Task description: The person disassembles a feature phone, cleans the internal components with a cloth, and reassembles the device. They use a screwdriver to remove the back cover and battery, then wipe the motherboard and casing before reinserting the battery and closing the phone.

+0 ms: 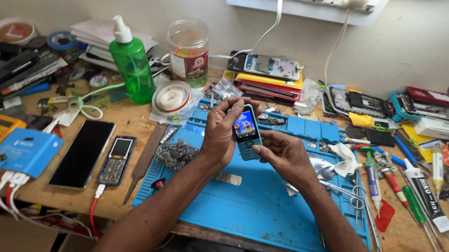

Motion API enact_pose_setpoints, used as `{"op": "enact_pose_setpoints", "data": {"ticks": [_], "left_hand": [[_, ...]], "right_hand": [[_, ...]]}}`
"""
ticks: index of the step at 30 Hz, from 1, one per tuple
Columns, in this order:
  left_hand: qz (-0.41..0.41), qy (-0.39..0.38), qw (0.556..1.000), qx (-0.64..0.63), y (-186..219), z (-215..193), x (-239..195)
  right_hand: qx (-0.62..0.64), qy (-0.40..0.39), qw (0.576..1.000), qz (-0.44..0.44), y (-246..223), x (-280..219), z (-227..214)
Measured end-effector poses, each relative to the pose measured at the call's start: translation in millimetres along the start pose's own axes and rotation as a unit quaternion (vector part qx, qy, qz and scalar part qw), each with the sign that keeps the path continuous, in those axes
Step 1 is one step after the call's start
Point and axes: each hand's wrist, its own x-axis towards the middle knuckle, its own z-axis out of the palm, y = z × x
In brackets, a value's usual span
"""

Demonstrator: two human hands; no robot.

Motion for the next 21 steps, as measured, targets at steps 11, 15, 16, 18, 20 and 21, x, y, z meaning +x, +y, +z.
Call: {"op": "enact_pose_setpoints", "data": {"ticks": [11, 15, 16, 18, 20, 21], "left_hand": [[0.056, -0.042, 0.946, 0.316, 11, 18, -12], [0.007, -0.083, 0.975, 0.205, 10, 21, -13], [0.004, -0.090, 0.981, 0.174, 9, 24, -14], [0.008, -0.113, 0.981, 0.156, 8, 29, -18], [0.019, -0.152, 0.970, 0.187, 12, 35, -21], [0.009, -0.141, 0.958, 0.250, 14, 37, -24]], "right_hand": [[0.078, -0.053, 0.995, 0.024, -36, 0, -20], [-0.001, -0.021, 0.999, 0.032, -65, -20, -37], [-0.012, -0.012, 0.999, 0.035, -68, -29, -39], [-0.057, 0.016, 0.998, 0.020, -67, -52, -41], [-0.122, 0.061, 0.991, -0.018, -60, -85, -45], [-0.012, 0.094, 0.994, 0.050, -54, -107, -46]]}}
